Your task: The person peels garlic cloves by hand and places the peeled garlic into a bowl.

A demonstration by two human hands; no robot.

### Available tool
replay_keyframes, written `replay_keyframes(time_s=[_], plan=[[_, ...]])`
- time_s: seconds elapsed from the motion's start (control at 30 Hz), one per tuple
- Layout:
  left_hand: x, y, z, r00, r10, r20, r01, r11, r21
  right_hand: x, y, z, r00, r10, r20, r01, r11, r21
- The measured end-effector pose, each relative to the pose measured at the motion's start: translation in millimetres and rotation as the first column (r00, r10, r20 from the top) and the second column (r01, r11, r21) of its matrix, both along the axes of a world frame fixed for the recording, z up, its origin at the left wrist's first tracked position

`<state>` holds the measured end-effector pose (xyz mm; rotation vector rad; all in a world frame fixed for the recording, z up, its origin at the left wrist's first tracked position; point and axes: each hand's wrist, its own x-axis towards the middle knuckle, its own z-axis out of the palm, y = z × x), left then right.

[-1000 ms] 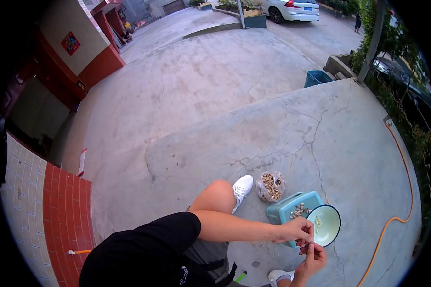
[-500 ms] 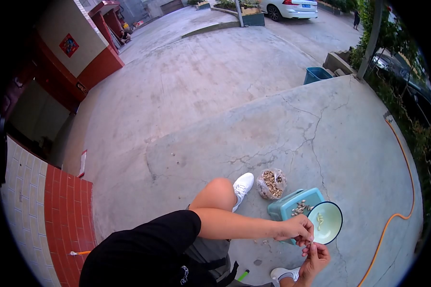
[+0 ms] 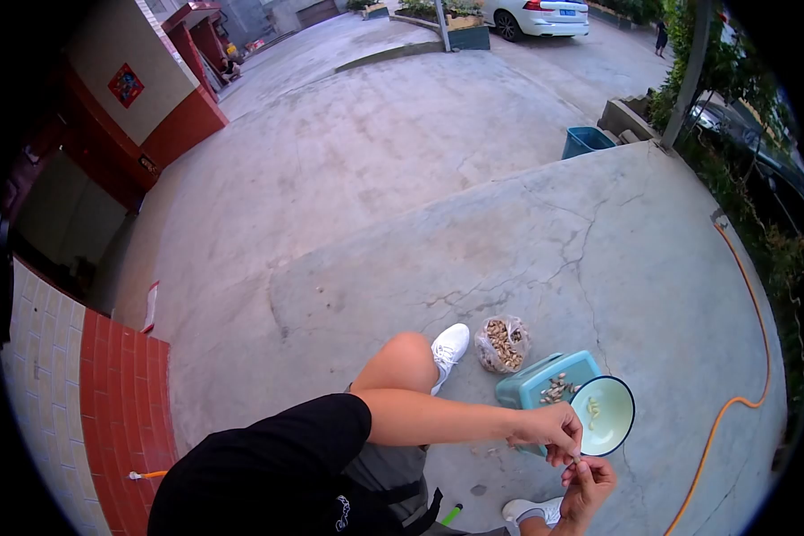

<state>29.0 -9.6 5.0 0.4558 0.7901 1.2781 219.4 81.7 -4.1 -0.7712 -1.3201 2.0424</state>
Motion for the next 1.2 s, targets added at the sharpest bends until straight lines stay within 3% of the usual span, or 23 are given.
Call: replay_keyframes(time_s=[0.07, 0.17, 0.37, 1.2], plan=[[-2, 2, -4, 0.980, 0.017, -0.197, -0.003, 0.997, 0.075, 1, 2, -2, 1.000, -0.013, 0.020, 0.013, 1.000, -0.025], [-4, 5, -10, 0.954, -0.005, -0.301, 0.036, 0.995, 0.098, 0, 4, -1, 0.996, 0.042, 0.077, -0.042, 0.999, -0.002], [-5, 2, -8, 0.932, -0.024, -0.361, 0.063, 0.993, 0.099, -5, 2, 0, 0.989, 0.091, 0.116, -0.094, 0.995, 0.021], [-2, -4, 1, 0.979, -0.051, -0.199, 0.071, 0.993, 0.097, 5, 6, -2, 0.980, 0.199, -0.032, -0.201, 0.972, -0.124]])
